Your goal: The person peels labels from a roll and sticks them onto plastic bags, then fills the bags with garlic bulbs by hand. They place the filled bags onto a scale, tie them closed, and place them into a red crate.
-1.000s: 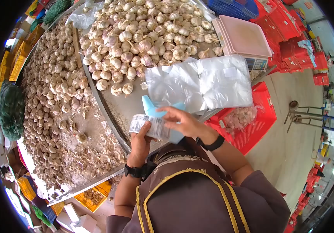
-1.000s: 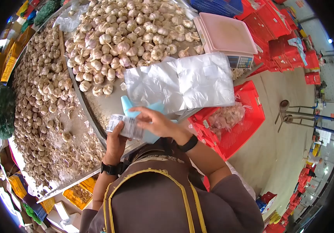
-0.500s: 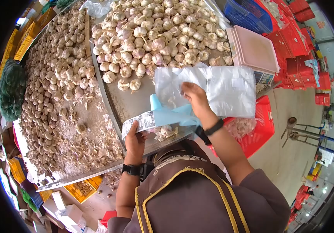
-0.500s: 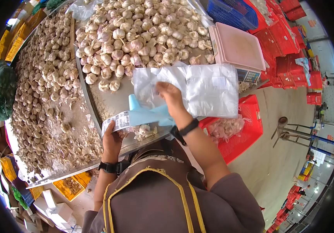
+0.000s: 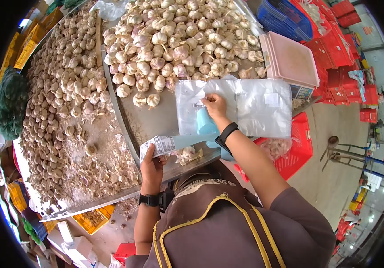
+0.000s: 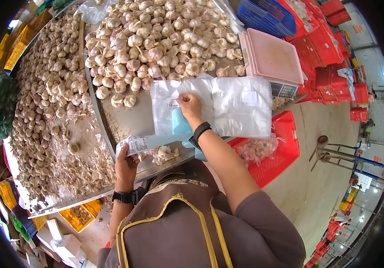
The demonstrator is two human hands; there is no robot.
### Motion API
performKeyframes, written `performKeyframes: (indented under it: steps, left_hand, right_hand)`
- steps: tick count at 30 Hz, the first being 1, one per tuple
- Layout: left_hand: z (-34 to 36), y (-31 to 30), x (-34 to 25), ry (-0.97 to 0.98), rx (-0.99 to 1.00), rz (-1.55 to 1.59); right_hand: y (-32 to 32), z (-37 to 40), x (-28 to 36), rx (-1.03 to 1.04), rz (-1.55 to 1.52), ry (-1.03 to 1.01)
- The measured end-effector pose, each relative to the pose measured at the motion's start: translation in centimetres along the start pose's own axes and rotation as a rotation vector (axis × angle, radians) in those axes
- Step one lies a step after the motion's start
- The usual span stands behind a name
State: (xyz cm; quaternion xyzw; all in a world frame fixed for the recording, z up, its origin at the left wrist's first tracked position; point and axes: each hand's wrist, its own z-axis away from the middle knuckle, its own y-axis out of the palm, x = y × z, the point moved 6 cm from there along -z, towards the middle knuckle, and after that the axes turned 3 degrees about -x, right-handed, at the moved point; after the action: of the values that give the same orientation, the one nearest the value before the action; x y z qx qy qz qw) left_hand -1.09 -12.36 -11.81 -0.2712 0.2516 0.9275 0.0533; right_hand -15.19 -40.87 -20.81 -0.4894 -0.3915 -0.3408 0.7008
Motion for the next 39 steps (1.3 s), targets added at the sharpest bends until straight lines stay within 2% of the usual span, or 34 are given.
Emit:
performKeyframes:
  steps: [4,6,10,12,13,15,16,17,19,21,24,26,27,30,31,32,33,34,35,37,38,39]
  left_hand:
    - [0.0,-0.2,0.1,-0.017,-0.015,-0.025]
    - [0.0,-0.2,0.1,-0.025,-0.027,-0.035]
    - [0.1,-0.6,0.2,-0.039,-0.015,-0.049]
    - [0.3,-0.6,0.0,-0.032,0.012,-0.058]
    - [0.4,-0.6,-0.3,-0.008,0.018,-0.086]
    - [0.8,-0.4,-0.6,0.014,0.023,-0.113]
    - [1.2,-0.4,-0.9,0.039,0.000,-0.169]
    - [1.6,-0.3,-1.3,0.064,-0.022,-0.226]
    - [2.5,0.4,-1.7,0.091,0.025,-0.253]
    - [3.1,0.7,-1.8,0.116,0.067,-0.280]
    - [3.2,0.6,-2.0,0.120,0.061,-0.283]
    - [3.2,0.6,-2.2,0.121,0.062,-0.271]
    - [3.1,0.6,-2.3,0.121,0.065,-0.273]
    - [3.2,0.8,-2.5,0.114,0.076,-0.286]
    - [3.4,1.1,-2.7,0.114,0.079,-0.293]
    - [3.4,1.2,-2.8,0.113,0.080,-0.300]
    - [3.4,1.3,-2.8,0.111,0.080,-0.301]
    - [3.3,1.3,-2.8,0.100,0.081,-0.301]
    - [3.2,1.4,-2.7,0.089,0.083,-0.302]
    - [3.0,1.7,-2.6,0.081,0.098,-0.314]
    - [2.9,1.8,-2.4,0.072,0.108,-0.327]
    - [2.8,2.0,-2.4,0.072,0.107,-0.326]
  right_hand:
    - [0.4,0.2,0.5,-0.017,0.102,-0.003]
    - [0.1,0.7,1.9,-0.106,0.244,-0.133]
    - [-0.8,1.7,3.8,-0.233,0.341,-0.168]
    - [-1.5,2.5,6.0,-0.355,0.404,-0.399]
    - [-1.7,2.9,6.5,-0.358,0.401,-0.402]
    - [0.3,3.7,5.7,0.127,0.381,-0.214]
    - [1.0,4.4,5.7,0.259,0.457,-0.204]
    - [1.1,4.9,5.3,0.255,0.456,-0.203]
    - [1.9,5.5,4.9,0.244,0.571,-0.364]
    - [2.2,5.2,4.2,0.256,0.580,-0.360]
    - [1.6,4.6,3.9,0.189,0.592,-0.285]
    - [1.6,4.5,3.4,0.369,0.518,-0.138]
    - [1.3,4.2,2.9,0.367,0.517,-0.138]
    - [-2.4,3.1,3.6,0.124,0.124,-0.287]
    - [-5.1,1.5,2.2,0.045,0.036,-0.240]
    - [-9.1,0.4,0.8,-0.126,-0.089,-0.171]
    - [-13.9,0.3,0.7,-0.354,-0.033,-0.169]
    - [-18.3,0.9,-0.3,-0.478,-0.265,0.029]
    - [-22.9,0.1,-4.1,-0.643,-0.402,0.171]
    - [-30.4,1.5,-6.2,-0.890,-0.268,0.024]
    - [-31.9,3.4,-4.5,-0.913,-0.295,0.044]
    - [-33.3,4.2,-3.3,-1.015,-0.278,-0.150]
